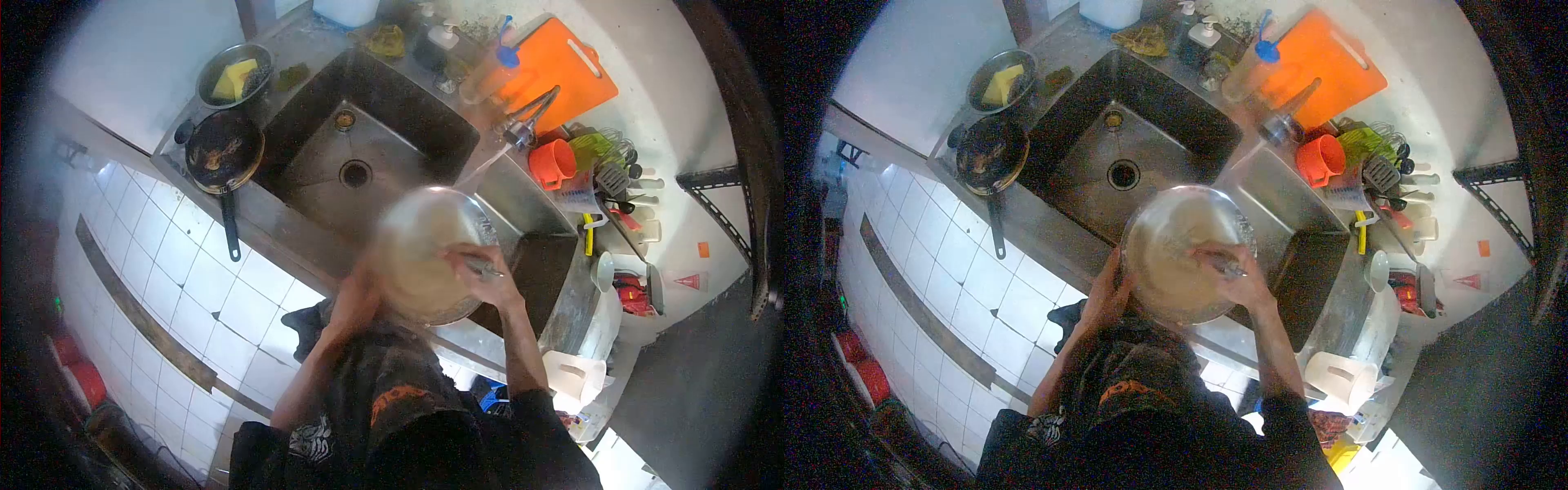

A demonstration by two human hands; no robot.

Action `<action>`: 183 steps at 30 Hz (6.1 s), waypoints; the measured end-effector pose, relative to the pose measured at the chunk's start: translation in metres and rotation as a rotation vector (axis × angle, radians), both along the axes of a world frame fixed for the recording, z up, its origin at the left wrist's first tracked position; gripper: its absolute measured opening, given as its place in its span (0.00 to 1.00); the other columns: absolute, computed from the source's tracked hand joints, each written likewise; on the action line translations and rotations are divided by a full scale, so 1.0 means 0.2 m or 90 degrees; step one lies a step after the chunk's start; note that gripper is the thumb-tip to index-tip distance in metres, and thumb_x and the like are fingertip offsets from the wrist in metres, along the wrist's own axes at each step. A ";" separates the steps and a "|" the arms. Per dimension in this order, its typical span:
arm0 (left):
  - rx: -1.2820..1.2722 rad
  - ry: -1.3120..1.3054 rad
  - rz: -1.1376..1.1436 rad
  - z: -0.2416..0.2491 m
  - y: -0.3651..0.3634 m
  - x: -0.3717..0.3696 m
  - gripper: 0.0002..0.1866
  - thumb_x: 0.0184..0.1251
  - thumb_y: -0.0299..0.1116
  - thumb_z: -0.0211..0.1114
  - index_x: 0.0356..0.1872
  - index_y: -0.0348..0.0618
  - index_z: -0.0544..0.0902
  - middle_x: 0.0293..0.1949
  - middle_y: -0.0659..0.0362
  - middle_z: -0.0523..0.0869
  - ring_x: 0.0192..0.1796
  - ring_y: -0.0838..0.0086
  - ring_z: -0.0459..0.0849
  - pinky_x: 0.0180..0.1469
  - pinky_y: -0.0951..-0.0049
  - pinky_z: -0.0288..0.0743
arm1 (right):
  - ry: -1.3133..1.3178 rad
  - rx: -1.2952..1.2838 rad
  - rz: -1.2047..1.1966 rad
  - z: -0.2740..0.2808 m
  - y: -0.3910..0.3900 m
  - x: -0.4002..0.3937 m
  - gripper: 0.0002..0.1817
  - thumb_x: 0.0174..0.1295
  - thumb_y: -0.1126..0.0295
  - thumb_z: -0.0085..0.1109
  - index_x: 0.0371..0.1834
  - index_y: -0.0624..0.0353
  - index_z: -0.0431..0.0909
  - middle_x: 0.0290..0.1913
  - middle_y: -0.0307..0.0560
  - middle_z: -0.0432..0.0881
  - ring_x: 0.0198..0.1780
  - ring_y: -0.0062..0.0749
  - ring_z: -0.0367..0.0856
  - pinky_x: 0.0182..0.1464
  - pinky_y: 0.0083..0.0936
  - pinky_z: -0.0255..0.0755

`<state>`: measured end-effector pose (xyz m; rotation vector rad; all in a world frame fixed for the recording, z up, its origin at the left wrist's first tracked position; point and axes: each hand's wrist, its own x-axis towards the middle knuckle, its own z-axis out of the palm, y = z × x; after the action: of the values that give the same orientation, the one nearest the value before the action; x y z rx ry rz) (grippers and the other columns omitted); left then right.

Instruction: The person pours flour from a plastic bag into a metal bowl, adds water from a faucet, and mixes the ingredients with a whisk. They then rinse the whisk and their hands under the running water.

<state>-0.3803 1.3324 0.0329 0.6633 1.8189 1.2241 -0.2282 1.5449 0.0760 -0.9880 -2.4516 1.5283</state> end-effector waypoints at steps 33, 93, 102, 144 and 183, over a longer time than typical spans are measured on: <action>0.011 -0.047 -0.014 -0.03 0.02 -0.01 0.32 0.69 0.36 0.54 0.68 0.31 0.55 0.68 0.41 0.61 0.71 0.55 0.58 0.71 0.65 0.51 | -0.026 -0.083 0.121 0.15 -0.04 -0.06 0.12 0.63 0.67 0.56 0.40 0.64 0.83 0.27 0.39 0.83 0.24 0.19 0.75 0.29 0.18 0.71; 0.028 -0.067 0.077 -0.05 0.05 0.08 0.26 0.67 0.29 0.51 0.66 0.36 0.60 0.64 0.44 0.68 0.67 0.55 0.65 0.68 0.64 0.56 | 0.003 0.030 -0.011 0.10 -0.25 0.32 0.09 0.60 0.73 0.56 0.40 0.66 0.82 0.33 0.46 0.83 0.29 0.20 0.78 0.31 0.17 0.72; 0.029 -0.064 0.068 -0.04 0.04 0.04 0.26 0.68 0.30 0.49 0.67 0.36 0.58 0.63 0.44 0.69 0.67 0.58 0.66 0.67 0.65 0.57 | 0.124 0.061 -0.216 0.01 -0.19 0.03 0.11 0.63 0.72 0.53 0.44 0.66 0.81 0.35 0.46 0.83 0.30 0.19 0.77 0.34 0.19 0.73; -0.032 -0.040 -0.010 0.06 0.06 0.03 0.32 0.66 0.34 0.55 0.68 0.38 0.54 0.61 0.36 0.68 0.63 0.42 0.68 0.64 0.55 0.63 | 0.068 0.078 0.144 0.07 -0.04 0.13 0.13 0.52 0.72 0.59 0.41 0.60 0.82 0.43 0.55 0.83 0.43 0.47 0.83 0.48 0.32 0.76; -0.064 -0.030 -0.061 0.09 0.11 -0.01 0.34 0.66 0.33 0.56 0.69 0.34 0.52 0.68 0.39 0.60 0.70 0.49 0.58 0.70 0.60 0.53 | 0.157 0.038 -0.109 0.00 -0.07 0.12 0.11 0.59 0.73 0.58 0.43 0.65 0.81 0.40 0.43 0.85 0.35 0.28 0.81 0.41 0.20 0.75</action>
<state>-0.3826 1.3540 0.0514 0.6522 1.7770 1.0706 -0.2036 1.5303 0.0766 -0.9113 -2.1729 1.4194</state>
